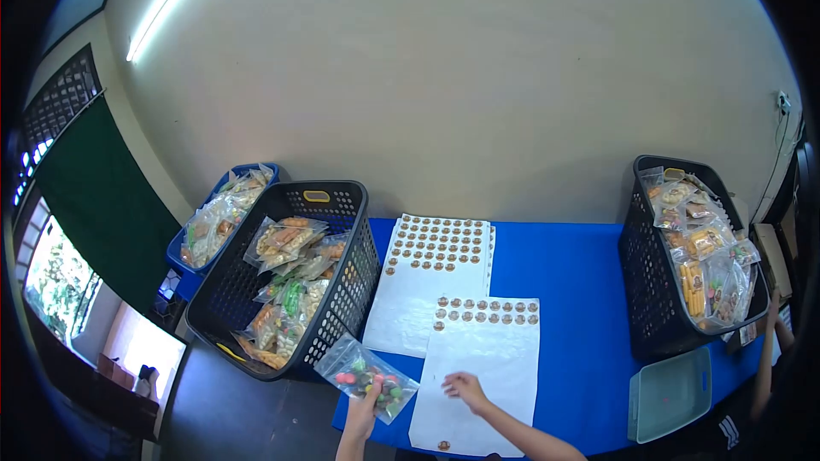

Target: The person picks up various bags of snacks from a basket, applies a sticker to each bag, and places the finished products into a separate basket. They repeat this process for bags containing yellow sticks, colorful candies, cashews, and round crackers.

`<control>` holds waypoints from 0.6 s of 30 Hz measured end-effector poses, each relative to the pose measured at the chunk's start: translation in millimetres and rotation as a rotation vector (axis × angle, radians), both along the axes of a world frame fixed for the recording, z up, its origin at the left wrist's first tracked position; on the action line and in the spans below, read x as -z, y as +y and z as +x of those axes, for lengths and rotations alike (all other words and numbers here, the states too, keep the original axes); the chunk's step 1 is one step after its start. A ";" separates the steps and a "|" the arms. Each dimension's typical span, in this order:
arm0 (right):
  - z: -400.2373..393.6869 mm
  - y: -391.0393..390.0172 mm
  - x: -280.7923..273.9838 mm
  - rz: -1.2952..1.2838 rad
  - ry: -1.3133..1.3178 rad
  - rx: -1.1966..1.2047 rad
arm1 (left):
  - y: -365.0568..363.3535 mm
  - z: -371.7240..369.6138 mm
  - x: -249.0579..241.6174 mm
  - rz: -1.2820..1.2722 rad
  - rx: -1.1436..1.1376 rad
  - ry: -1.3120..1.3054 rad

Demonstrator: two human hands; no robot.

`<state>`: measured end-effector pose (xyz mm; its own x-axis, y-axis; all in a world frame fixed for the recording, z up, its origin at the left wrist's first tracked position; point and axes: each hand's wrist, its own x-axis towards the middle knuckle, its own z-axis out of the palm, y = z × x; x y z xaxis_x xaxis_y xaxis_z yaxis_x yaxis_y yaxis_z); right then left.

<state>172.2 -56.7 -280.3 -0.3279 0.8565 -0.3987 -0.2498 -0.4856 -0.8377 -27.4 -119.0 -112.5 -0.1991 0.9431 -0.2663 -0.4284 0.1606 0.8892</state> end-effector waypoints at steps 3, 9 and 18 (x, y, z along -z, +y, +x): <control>-21.5 66.3 39.5 0.155 -0.121 0.225 | -9.4 -18.8 15.8 0.036 -0.071 0.070; -45.3 151.4 90.0 0.450 -1.009 0.041 | -21.8 -10.3 14.0 0.047 -0.197 0.049; -58.0 132.8 53.4 0.447 -1.209 0.055 | -32.8 -35.4 11.2 -0.033 -0.254 0.168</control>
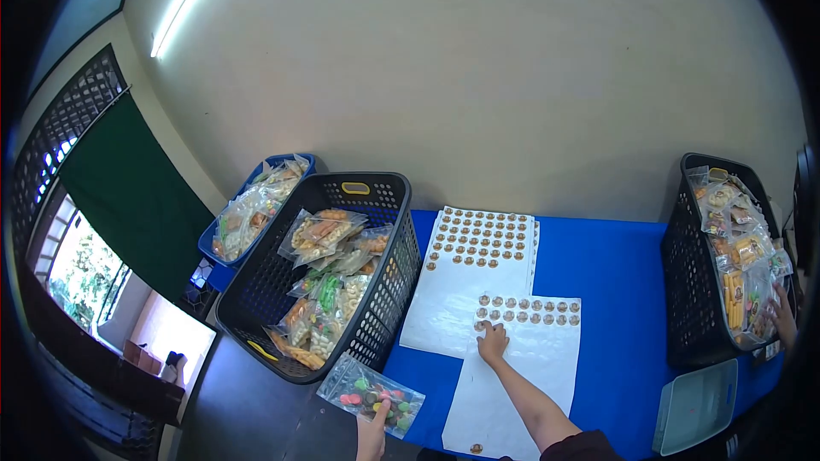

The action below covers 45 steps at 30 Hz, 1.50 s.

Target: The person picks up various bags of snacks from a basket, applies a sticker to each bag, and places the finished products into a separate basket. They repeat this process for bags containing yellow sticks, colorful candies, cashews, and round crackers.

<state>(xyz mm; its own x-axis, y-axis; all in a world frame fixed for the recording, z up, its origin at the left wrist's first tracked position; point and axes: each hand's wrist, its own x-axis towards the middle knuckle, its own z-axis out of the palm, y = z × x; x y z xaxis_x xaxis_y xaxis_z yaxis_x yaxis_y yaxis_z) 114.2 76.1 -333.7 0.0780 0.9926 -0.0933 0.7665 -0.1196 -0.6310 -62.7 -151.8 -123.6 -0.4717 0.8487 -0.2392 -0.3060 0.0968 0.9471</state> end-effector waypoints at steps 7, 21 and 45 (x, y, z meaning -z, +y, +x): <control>-3.4 3.0 -5.1 -0.022 -0.072 -0.010 | -0.3 16.7 6.0 -0.062 0.095 0.031; 4.0 -7.6 1.7 0.148 -0.075 -0.116 | 1.2 25.2 -3.0 -0.099 0.217 0.089; 139.2 -117.6 -216.9 -0.010 1.226 -0.138 | 47.3 108.1 -29.2 0.065 0.587 0.008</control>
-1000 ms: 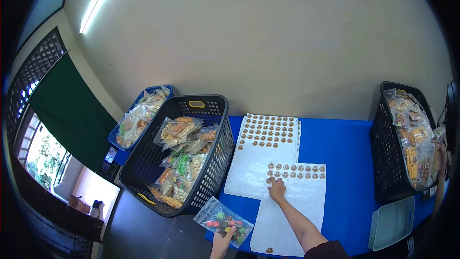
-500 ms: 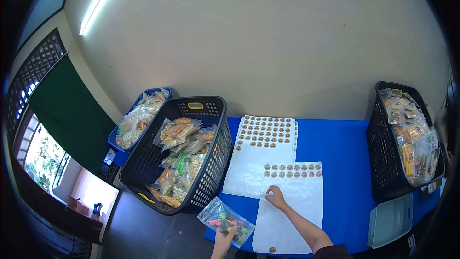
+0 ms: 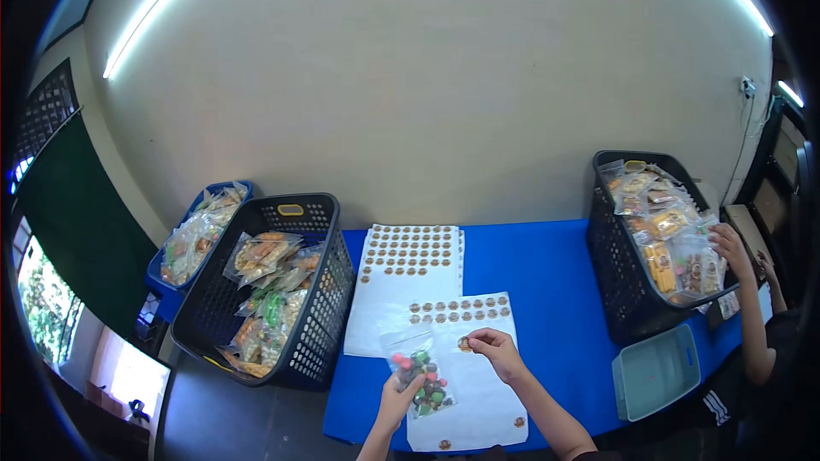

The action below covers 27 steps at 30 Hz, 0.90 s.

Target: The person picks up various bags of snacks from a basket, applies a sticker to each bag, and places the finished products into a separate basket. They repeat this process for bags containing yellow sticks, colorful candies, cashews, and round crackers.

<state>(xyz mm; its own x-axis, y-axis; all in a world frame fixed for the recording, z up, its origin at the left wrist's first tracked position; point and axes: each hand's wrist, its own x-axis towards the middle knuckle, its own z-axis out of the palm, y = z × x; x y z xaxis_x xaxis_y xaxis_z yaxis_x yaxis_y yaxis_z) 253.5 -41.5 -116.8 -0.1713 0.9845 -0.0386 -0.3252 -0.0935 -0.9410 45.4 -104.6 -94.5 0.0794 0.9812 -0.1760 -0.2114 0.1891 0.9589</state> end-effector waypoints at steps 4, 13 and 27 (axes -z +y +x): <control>21.4 -26.9 -59.1 0.122 0.009 -0.068 | 23.9 30.1 3.3 0.157 0.111 0.211; 52.4 -48.5 -94.3 0.255 -0.309 0.096 | 45.0 89.4 -34.4 0.309 0.237 0.063; 49.3 -33.3 -103.9 0.310 -0.475 0.220 | 50.6 94.3 -45.0 0.306 0.247 0.030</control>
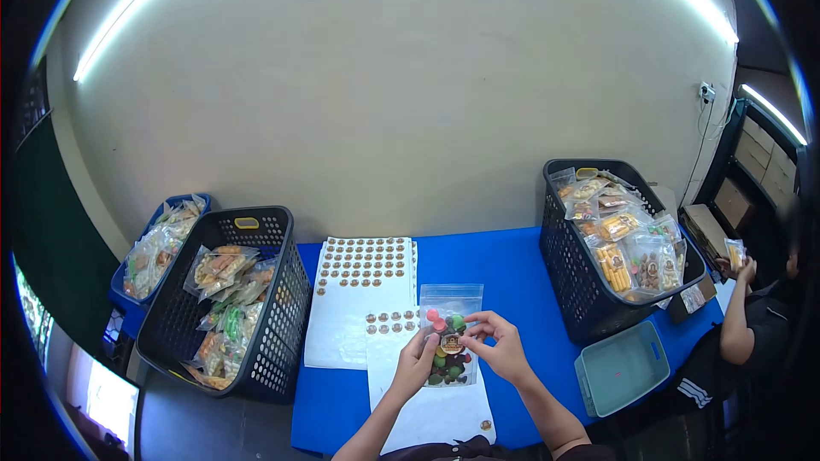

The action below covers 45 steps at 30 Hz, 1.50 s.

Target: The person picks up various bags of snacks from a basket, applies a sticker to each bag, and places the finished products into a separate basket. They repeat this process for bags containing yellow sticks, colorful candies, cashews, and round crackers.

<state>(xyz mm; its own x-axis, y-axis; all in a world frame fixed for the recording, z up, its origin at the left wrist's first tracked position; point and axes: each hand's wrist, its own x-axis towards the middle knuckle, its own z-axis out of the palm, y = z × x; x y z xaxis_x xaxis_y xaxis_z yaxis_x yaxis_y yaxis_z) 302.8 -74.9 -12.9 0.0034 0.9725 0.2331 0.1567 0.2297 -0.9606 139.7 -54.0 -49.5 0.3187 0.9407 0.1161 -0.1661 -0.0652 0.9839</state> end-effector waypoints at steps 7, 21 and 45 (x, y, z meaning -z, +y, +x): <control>0.0 -5.9 -3.4 0.008 0.005 0.046 | -3.4 6.7 -1.6 -0.004 -0.004 -0.041; -4.6 -12.7 -10.7 0.411 -0.522 0.333 | -3.7 11.3 -3.1 0.046 0.012 -0.101; -25.0 -17.7 25.5 0.066 0.201 0.137 | -7.3 -6.8 6.1 -0.001 0.040 0.049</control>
<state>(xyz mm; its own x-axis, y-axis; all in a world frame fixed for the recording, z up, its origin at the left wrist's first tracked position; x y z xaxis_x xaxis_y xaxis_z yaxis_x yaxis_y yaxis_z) 277.8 -92.5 -38.4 0.1866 0.9426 0.2769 -0.0025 0.2823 -0.9593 132.9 -61.2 -55.6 0.3613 0.9273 0.0982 -0.1200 -0.0582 0.9911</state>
